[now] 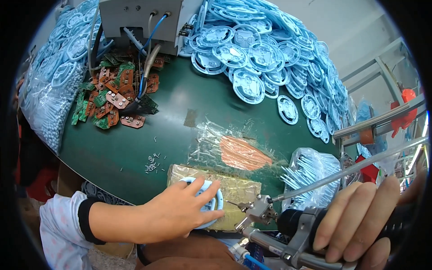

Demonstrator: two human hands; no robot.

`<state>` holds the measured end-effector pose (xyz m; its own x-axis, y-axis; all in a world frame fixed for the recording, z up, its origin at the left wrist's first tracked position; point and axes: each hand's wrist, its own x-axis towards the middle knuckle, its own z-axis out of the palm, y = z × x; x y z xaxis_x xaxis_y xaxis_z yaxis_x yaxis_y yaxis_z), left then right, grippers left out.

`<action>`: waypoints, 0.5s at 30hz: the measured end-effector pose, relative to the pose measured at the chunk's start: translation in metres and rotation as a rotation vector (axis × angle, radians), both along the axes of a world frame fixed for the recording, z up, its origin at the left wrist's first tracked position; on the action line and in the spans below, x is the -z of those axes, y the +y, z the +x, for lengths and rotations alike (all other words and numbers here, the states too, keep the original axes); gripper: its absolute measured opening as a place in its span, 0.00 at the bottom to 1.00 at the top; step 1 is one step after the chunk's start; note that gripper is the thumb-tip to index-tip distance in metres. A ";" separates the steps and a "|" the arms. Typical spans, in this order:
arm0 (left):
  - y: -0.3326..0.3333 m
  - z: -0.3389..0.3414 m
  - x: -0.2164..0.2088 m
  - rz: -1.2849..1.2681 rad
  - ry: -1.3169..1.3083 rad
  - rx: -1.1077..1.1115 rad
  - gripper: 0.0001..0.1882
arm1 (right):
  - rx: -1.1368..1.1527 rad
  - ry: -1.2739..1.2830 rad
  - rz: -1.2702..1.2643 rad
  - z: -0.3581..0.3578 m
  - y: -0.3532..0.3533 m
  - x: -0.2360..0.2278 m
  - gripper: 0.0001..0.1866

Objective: The recorder is assembling circular blue plastic electronic housings by inserting circuit boards and wiring components, using a pneumatic screwdriver for fastening.

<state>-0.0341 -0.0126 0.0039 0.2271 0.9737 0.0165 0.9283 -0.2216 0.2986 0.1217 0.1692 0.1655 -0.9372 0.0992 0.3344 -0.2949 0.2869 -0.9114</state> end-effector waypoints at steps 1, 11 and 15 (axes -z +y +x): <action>0.002 0.000 -0.001 0.007 -0.003 0.005 0.34 | 0.037 0.004 -0.027 0.000 -0.003 0.001 0.04; 0.000 -0.002 -0.002 -0.024 -0.023 -0.038 0.31 | 0.151 0.277 -0.055 -0.048 -0.028 0.040 0.23; 0.001 0.000 0.012 0.042 -0.154 -0.045 0.33 | 0.010 0.298 -0.113 -0.044 -0.012 0.039 0.19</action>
<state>-0.0342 -0.0116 -0.0077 0.1747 0.9807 0.0883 0.8816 -0.1957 0.4294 0.0779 0.1571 0.1261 -0.7985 0.1601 0.5803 -0.5513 0.1925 -0.8118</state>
